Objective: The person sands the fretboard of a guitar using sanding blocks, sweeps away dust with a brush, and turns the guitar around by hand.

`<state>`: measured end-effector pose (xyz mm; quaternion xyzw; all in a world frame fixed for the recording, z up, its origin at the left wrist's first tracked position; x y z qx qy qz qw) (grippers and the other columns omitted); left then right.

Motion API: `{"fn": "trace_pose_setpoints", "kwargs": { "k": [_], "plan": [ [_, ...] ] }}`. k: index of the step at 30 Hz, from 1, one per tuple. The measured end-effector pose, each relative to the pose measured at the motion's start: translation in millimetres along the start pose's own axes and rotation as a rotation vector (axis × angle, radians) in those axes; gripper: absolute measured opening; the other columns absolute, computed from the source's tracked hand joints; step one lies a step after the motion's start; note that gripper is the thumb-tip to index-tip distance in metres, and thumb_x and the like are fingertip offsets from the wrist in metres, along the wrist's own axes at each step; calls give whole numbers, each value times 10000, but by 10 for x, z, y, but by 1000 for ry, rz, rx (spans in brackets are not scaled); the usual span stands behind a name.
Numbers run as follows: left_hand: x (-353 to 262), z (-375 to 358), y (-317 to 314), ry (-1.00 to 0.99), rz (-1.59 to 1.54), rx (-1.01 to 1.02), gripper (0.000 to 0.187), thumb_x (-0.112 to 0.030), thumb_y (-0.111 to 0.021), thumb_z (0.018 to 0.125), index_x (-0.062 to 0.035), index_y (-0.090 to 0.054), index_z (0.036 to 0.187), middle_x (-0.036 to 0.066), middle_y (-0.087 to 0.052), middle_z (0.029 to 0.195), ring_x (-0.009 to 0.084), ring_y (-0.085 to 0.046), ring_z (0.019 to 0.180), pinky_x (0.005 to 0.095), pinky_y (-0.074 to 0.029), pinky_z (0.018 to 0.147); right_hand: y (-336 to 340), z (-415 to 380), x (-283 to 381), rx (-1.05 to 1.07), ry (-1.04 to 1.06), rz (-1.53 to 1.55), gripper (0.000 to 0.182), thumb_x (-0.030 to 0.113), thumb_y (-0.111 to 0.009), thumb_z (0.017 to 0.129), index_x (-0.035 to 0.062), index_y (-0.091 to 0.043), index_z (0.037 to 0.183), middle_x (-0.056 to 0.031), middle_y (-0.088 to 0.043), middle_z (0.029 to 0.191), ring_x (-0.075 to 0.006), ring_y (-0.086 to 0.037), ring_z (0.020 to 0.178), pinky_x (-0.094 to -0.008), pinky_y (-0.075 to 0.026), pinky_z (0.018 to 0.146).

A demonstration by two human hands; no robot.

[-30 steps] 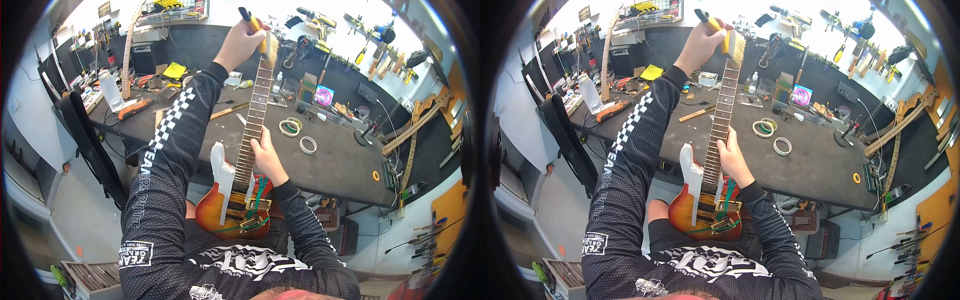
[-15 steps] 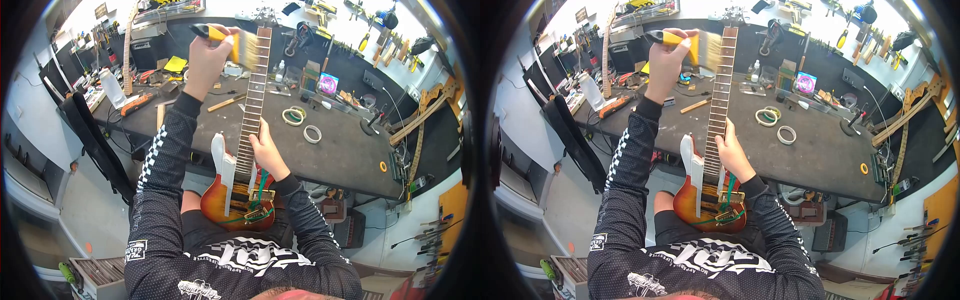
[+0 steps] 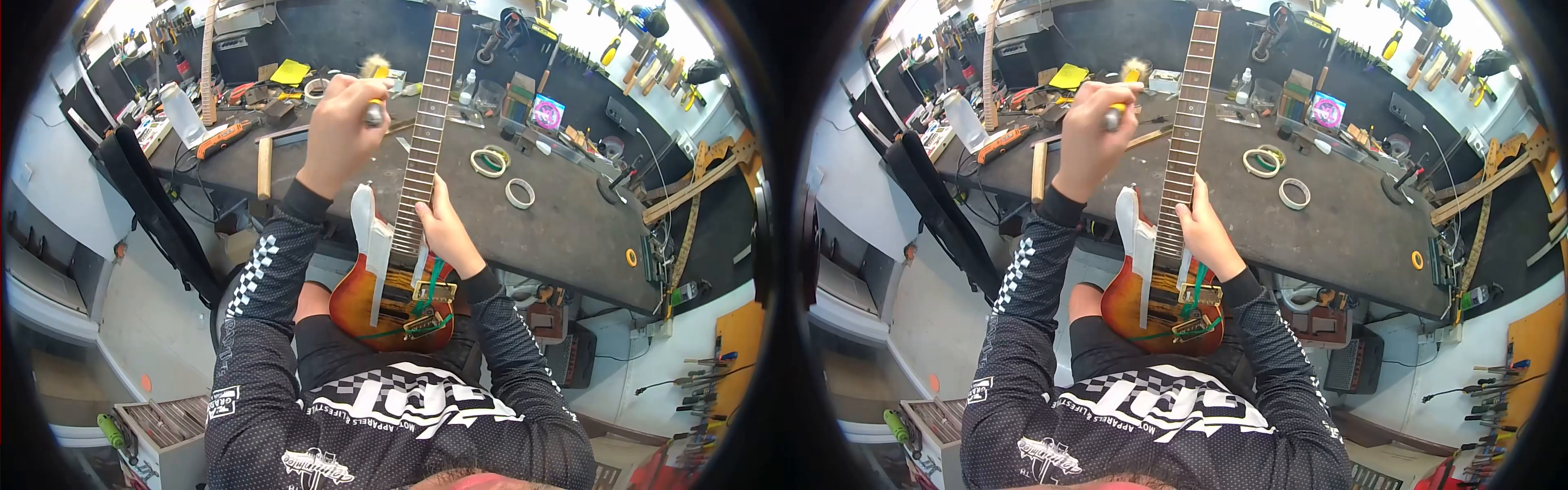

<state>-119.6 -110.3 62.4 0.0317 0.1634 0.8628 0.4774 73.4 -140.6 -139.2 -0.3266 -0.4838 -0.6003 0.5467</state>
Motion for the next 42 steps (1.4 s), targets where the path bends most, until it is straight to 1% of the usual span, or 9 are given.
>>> {"fn": "trace_pose_setpoints", "kwargs": {
  "k": [4,8,12,16,20,24,28,35,42],
  "plan": [
    [-7,-552,-285,626,-1041,120,135,50,-718,1001,-40,-708,1102,109,-841,1213,199,-765,1102,388,-594,1016,-22,-129,73,25,-67,-41,741,14,-538,1139,-3,-185,1790,-224,-446,1729,-301,-412,1643,-405,-334,1343],
    [-195,-598,182,85,-70,134,94,30,-707,1031,-21,-703,1110,144,-833,1221,207,-749,1187,385,-589,1055,-12,-163,26,73,-63,45,759,-4,-536,1119,5,-196,1799,-189,-445,1746,-278,-400,1652,-384,-332,1336],
    [-349,-1175,31,717,-1001,85,133,61,-747,944,-29,-720,1037,140,-836,1189,263,-758,1098,391,-598,1001,-44,-224,-51,134,-78,163,887,-160,-467,997,30,-177,1813,-182,-391,1787,-298,-359,1684,-422,-325,1368],
    [-517,-1288,379,126,-179,188,253,94,-771,862,-46,-711,1064,133,-843,1267,305,-743,1030,427,-606,937,-102,-244,93,217,-181,504,1020,-239,-414,838,23,-228,1805,-150,-402,1785,-273,-366,1684,-426,-325,1375],
    [-564,-1638,193,527,-903,163,226,98,-769,864,-50,-723,1029,136,-831,1292,303,-746,1042,412,-608,939,-58,-252,-53,190,-183,448,974,-162,-416,838,6,-276,1787,-144,-496,1719,-257,-485,1594,-365,-455,1239],
    [-636,-1654,466,182,-140,277,139,60,-770,936,-39,-729,1025,142,-831,1288,292,-744,1042,414,-593,993,-11,-241,-56,139,-252,445,900,-41,-435,866,-4,-344,1761,-116,-585,1639,-201,-608,1436,-265,-509,1047],
    [-731,-1756,403,387,-730,186,226,77,-791,870,-45,-736,1052,109,-846,1276,301,-726,990,396,-588,965,7,-174,-145,64,-212,480,770,9,-455,947,-13,-421,1716,-105,-637,1568,-204,-653,1384,-340,-535,1129],
    [-140,-1818,895,227,154,1,292,38,-804,846,-89,-759,1106,26,-837,1268,285,-685,1088,399,-557,999,-64,70,-131,8,-220,465,491,430,-410,1257,22,-570,1478,-166,-752,1341,-268,-766,1205,-428,-625,1049],
    [737,-2030,442,244,378,143,378,50,-743,802,-111,-794,1140,3,-774,1278,310,-650,1223,425,-555,1073,-160,40,-49,-190,-235,398,398,416,-434,1254,45,-576,1288,-134,-753,1057,-234,-784,881,-390,-658,779]
  ]
}}
Point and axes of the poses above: each hand's wrist, its own z-axis towards the middle knuckle, its own y-axis out of the back of the hand, x = y × z, the point moved 8 cm from there along z, towards the middle knuckle
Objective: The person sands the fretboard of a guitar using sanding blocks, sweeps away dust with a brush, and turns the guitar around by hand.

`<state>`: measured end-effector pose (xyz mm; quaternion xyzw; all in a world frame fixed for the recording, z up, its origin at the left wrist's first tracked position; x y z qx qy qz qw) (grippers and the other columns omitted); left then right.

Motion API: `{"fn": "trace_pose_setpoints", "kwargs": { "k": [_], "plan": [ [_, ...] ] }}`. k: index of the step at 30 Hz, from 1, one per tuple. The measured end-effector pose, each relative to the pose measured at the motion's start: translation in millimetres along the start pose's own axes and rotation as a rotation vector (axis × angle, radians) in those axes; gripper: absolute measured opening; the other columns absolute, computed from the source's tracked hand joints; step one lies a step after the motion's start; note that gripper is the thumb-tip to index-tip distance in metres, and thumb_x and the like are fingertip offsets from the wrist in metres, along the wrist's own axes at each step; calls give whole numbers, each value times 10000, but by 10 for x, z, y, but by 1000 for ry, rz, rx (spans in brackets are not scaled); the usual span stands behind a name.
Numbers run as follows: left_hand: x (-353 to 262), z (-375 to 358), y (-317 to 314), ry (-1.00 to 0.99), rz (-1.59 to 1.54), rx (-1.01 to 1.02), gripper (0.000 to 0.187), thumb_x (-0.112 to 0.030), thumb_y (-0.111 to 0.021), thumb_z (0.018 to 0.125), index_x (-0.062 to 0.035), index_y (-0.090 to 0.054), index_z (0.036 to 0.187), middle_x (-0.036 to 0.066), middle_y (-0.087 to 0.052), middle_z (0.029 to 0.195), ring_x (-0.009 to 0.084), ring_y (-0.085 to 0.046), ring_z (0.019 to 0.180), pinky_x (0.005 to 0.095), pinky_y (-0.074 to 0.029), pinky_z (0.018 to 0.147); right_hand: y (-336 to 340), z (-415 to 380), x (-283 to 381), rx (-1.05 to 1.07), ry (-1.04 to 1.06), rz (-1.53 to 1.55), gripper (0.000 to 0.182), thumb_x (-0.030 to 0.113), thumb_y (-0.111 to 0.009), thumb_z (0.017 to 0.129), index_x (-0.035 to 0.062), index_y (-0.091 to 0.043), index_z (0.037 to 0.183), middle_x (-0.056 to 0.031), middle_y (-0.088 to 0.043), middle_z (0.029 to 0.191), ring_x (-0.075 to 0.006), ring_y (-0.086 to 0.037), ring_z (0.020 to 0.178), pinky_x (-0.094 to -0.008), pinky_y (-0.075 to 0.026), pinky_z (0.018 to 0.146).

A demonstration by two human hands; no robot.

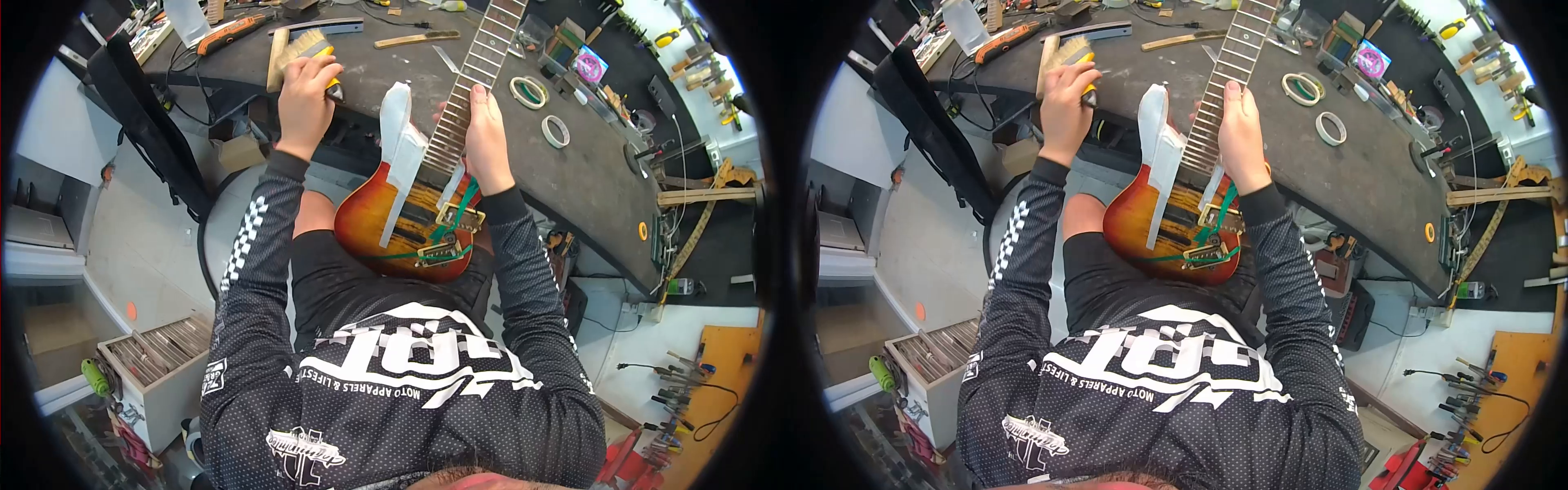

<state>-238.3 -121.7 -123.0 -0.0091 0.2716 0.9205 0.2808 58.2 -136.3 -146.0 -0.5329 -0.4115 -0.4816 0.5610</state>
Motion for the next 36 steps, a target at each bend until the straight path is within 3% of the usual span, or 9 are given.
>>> {"fn": "trace_pose_setpoints", "kwargs": {
  "k": [6,10,12,14,16,18,21,28,36],
  "plan": [
    [323,-64,-965,-60,-7,161,310,13,-713,852,-98,-787,1131,88,-696,1340,357,-584,1328,465,-504,1155,-47,-548,332,10,59,40,442,463,-449,1246,35,-555,1279,-153,-746,1062,-257,-796,906,-400,-684,787],
    [210,-13,-890,30,-165,137,471,65,-571,901,-62,-700,1336,208,-620,1480,456,-495,1484,529,-405,1283,-103,-958,574,31,128,15,503,496,-412,1243,13,-508,1343,-197,-719,1064,-311,-790,971,-478,-709,809],
    [-74,24,-372,128,-503,63,473,59,-587,940,-51,-685,1388,179,-621,1523,418,-506,1504,486,-403,1287,-119,-1174,664,5,104,47,530,501,-408,1243,3,-495,1405,-207,-727,1078,-311,-791,991,-477,-702,837],
    [-438,-230,-236,626,-1352,94,468,27,-592,1026,-31,-614,1490,176,-616,1530,348,-531,1493,451,-396,1277,-82,-1312,738,56,158,12,551,507,-410,1240,-4,-487,1432,-223,-732,1117,-318,-792,1005,-467,-694,859],
    [-1192,-283,204,615,-2127,249,544,-95,-685,1067,-23,-525,1583,182,-651,1468,284,-615,1382,438,-470,1202,-47,-1446,759,73,111,89,590,530,-419,1231,-11,-485,1457,-238,-727,1175,-335,-792,1041,-455,-679,912],
    [-1440,-583,90,726,-1799,550,714,-180,-823,997,-17,-486,1605,183,-710,1328,283,-700,1231,433,-544,1105,-4,-1532,813,95,114,55,588,525,-412,1233,-5,-488,1478,-237,-728,1182,-345,-785,1089,-477,-664,963],
    [-1601,-642,260,704,-1860,406,783,-143,-911,904,-8,-522,1569,153,-738,1165,265,-735,1138,429,-584,1025,62,-1641,896,234,167,95,589,494,-395,1244,-24,-465,1516,-186,-728,1239,-291,-776,1152,-445,-628,1040],
    [-1797,-724,501,650,-1781,385,756,-49,-886,904,3,-524,1566,148,-718,1223,275,-737,1170,446,-585,1053,302,-1801,1547,186,292,26,550,451,-391,1247,7,-439,1568,-198,-685,1324,-333,-749,1226,-493,-597,1096],
    [-2004,-893,616,567,-1782,432,744,20,-870,912,0,-504,1560,165,-674,1324,284,-717,1245,469,-571,1128,553,-1921,2463,-12,568,-218,581,535,-432,1220,33,-474,1508,-184,-645,1174,-343,-761,1021,-597,-647,971]
  ]
}}
Point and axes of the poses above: each hand's wrist, its own z-axis towards the middle knuckle, its own y-axis out of the back of the hand, x = y × z, the point moved 8 cm from there along z, towards the middle knuckle
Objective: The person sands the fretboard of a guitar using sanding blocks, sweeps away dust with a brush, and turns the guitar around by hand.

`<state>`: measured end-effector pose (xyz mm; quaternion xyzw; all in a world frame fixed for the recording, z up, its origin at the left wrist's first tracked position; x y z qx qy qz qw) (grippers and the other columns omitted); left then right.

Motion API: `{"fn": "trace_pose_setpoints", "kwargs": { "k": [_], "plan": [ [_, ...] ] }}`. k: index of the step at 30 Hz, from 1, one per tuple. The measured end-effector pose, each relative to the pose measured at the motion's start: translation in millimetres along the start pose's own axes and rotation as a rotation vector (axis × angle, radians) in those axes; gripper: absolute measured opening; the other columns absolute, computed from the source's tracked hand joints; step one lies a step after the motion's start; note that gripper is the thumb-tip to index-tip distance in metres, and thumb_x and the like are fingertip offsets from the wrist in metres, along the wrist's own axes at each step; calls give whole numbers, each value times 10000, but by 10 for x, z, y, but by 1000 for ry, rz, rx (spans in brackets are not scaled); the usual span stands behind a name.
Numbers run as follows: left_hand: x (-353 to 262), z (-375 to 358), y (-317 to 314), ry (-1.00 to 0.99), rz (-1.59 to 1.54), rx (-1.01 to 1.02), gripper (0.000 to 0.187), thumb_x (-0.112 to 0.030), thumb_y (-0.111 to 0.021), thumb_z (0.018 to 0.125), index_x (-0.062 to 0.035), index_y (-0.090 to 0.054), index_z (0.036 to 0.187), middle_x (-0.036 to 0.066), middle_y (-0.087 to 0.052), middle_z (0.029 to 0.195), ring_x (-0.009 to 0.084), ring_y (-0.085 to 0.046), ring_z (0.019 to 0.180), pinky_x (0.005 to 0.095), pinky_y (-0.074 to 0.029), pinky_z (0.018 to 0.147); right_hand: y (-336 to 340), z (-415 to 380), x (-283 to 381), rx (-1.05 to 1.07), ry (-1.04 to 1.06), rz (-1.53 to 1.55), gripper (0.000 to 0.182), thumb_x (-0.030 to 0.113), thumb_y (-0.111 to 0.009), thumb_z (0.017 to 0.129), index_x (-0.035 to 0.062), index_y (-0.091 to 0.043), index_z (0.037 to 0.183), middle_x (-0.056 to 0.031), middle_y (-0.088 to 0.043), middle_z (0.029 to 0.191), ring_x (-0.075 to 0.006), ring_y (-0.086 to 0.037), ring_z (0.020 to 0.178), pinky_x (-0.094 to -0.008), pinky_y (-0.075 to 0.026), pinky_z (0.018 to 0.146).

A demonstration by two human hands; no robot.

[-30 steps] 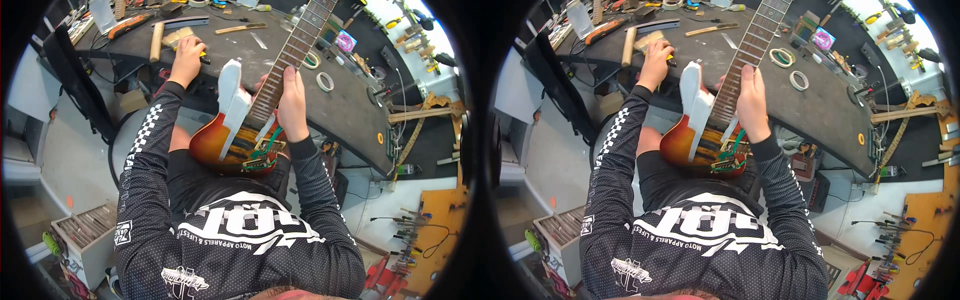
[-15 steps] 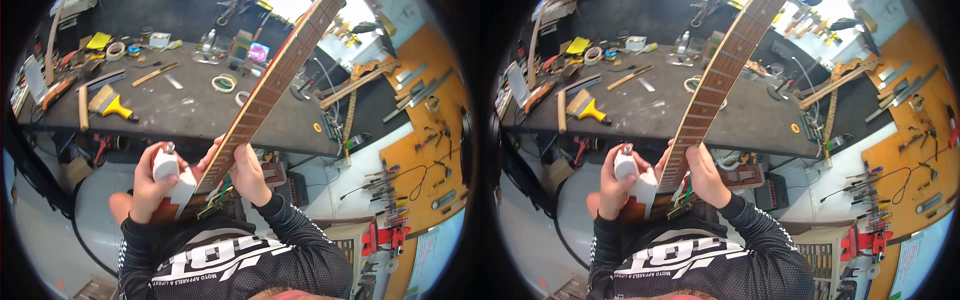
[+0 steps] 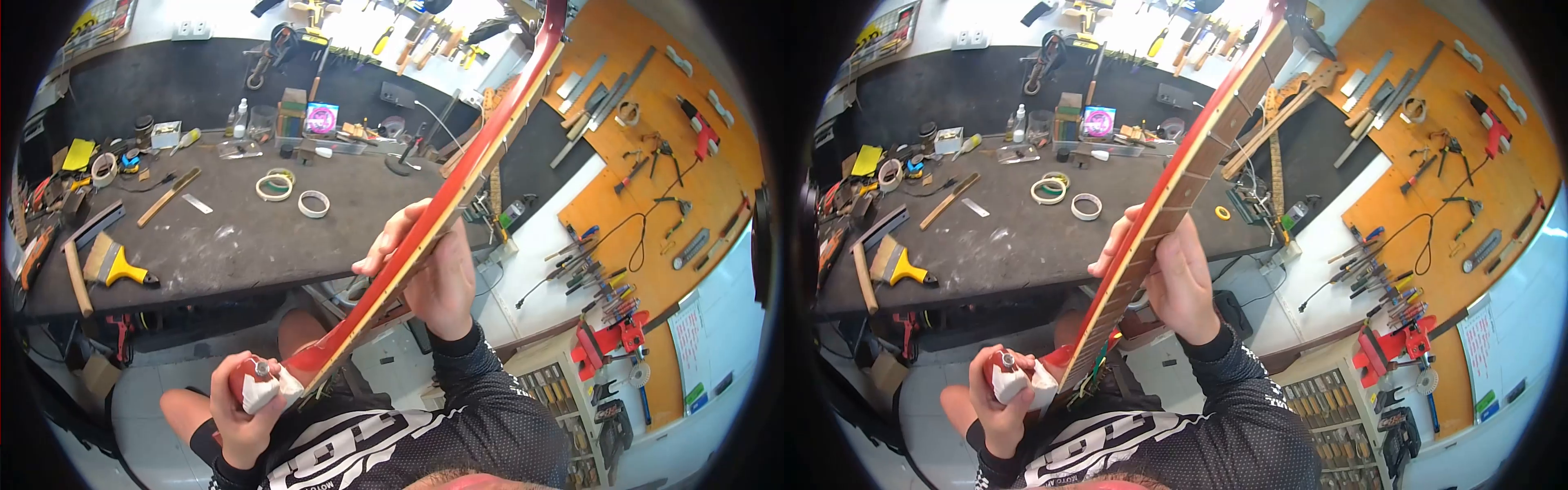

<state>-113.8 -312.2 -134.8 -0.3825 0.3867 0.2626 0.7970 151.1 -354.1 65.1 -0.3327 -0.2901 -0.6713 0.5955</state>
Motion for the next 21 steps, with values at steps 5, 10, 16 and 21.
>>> {"fn": "trace_pose_setpoints", "kwargs": {
  "k": [5,10,16,21],
  "plan": [
    [0,-27,-66,-16,6,35,780,20,-891,912,-13,-485,1577,177,-687,1342,281,-717,1271,471,-562,1158,144,172,301,38,112,58,536,425,-447,1236,19,-440,1587,-205,-657,1233,-325,-760,1071,-554,-669,955],
    [-5,-26,-97,-23,37,40,772,-9,-890,919,-5,-480,1573,173,-691,1304,275,-710,1246,483,-555,1154,250,291,498,27,133,44,517,401,-460,1234,16,-461,1579,-194,-661,1228,-316,-766,1049,-533,-674,939],
    [-5,-45,-110,4,46,15,760,-86,-899,941,-18,-478,1571,152,-698,1221,265,-692,1192,514,-541,1148,212,287,568,-54,138,-58,531,433,-488,1220,42,-498,1579,-112,-637,1158,-261,-725,993,-473,-683,868],
    [35,-61,-118,-15,26,5,765,-91,-899,944,-22,-474,1576,154,-702,1217,270,-688,1197,521,-538,1150,274,284,640,-51,134,-79,575,406,-566,1194,12,-479,1603,-119,-626,1228,-265,-722,1036,-456,-680,859]
  ]
}}
Point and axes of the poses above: each hand's wrist, its own z-axis towards the middle knuckle, its own y-axis out of the back of the hand, x = y × z, the point moved 8 cm from there along z, towards the middle knuckle
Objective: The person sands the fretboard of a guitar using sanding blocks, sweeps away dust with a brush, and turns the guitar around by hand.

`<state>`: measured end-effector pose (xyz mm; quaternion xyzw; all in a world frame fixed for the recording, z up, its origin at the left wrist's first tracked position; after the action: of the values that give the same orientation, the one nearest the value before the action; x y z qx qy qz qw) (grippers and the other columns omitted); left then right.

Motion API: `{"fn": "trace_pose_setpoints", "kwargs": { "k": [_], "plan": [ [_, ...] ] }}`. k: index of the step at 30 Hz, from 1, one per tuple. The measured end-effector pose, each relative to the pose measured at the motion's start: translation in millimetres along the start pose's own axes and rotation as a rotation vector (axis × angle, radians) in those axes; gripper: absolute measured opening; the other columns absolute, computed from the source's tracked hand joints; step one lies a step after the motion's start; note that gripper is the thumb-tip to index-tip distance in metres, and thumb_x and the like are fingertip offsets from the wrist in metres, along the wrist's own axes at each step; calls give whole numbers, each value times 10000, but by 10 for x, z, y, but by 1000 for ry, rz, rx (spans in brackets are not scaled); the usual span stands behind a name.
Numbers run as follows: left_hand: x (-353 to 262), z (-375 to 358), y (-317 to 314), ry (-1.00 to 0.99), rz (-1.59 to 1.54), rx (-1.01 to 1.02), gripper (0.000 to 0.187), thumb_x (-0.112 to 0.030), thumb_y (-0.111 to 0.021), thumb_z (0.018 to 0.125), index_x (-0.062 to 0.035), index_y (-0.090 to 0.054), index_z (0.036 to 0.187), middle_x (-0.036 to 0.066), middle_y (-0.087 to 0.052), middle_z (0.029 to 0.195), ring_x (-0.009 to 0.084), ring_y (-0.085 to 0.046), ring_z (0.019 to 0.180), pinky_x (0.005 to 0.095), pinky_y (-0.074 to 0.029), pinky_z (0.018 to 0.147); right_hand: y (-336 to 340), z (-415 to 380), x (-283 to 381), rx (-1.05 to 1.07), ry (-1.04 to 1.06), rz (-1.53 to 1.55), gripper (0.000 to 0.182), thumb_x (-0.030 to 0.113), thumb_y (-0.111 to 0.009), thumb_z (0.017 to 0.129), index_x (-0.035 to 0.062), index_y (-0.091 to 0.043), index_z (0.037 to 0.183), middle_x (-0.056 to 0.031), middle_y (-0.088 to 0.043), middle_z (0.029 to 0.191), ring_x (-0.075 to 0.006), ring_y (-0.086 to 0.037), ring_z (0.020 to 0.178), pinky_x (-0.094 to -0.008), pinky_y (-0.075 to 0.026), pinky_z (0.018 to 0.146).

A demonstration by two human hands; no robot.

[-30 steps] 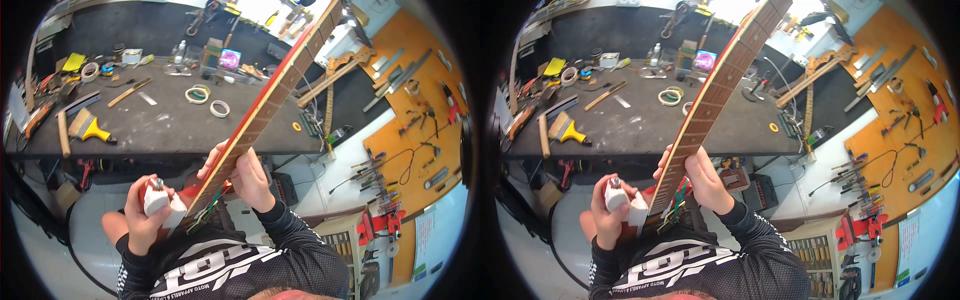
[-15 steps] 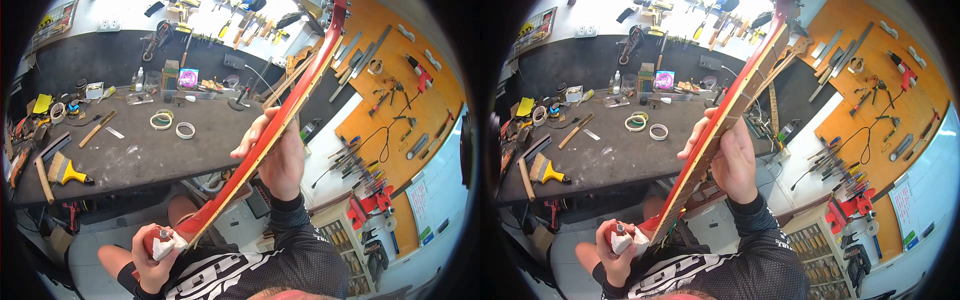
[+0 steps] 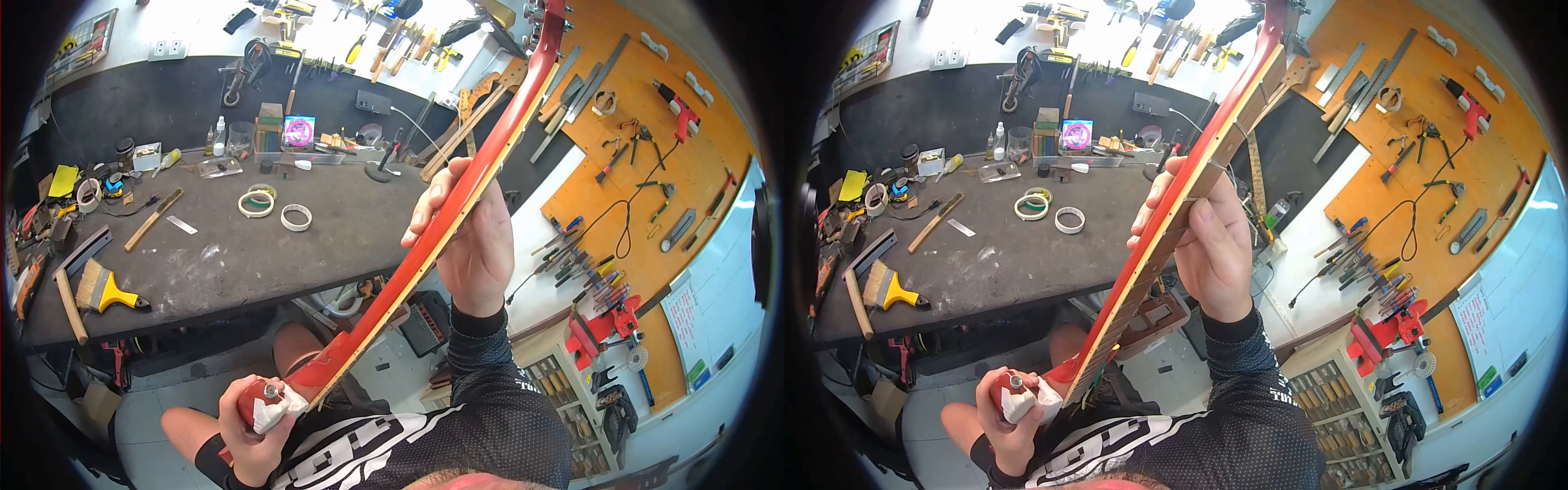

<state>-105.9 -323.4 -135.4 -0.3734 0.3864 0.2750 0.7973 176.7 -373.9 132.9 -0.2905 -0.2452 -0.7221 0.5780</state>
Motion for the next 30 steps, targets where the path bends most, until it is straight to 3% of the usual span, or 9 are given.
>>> {"fn": "trace_pose_setpoints", "kwargs": {
  "k": [9,18,21,24,30],
  "plan": [
    [-38,30,-45,-14,48,8,776,-112,-904,943,-21,-470,1580,142,-696,1221,276,-692,1188,536,-539,1155,175,-15,-31,-7,11,-25,607,379,-612,1176,2,-458,1627,-119,-623,1250,-264,-720,1052,-427,-679,826],
    [-19,28,-94,-52,87,16,775,-108,-906,952,-12,-468,1583,142,-690,1230,275,-692,1197,521,-544,1164,121,175,379,-181,76,-291,935,517,-678,1101,-15,-247,1738,-163,-666,1177,-243,-769,920,-399,-689,787],
    [-14,22,-132,-65,90,23,766,-96,-898,958,-13,-467,1587,149,-694,1241,278,-688,1208,515,-539,1169,115,198,510,-179,125,-324,938,307,-695,1112,12,-105,1780,-176,-729,1132,-248,-789,920,-389,-681,772],
    [72,-42,-77,-28,111,3,767,-85,-893,960,-18,-462,1591,157,-695,1255,281,-683,1220,512,-530,1179,54,234,626,-297,34,-602,938,439,-660,1071,-28,-219,1755,-183,-707,1023,-241,-771,787,-383,-689,737],
    [69,-97,-78,-43,101,31,775,-46,-880,934,-15,-456,1582,174,-687,1273,290,-678,1228,522,-515,1190,102,169,743,-289,15,-584,927,322,-616,999,9,-219,1776,-224,-739,1013,-279,-797,776,-391,-694,721]
  ]
}}
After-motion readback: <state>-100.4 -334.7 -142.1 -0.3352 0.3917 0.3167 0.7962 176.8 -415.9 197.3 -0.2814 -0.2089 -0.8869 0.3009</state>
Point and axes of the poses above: each hand's wrist, its own z-axis towards the middle knuckle, its own y-axis out of the back of the hand, x = y × z, the point moved 8 cm from there along z, towards the middle knuckle
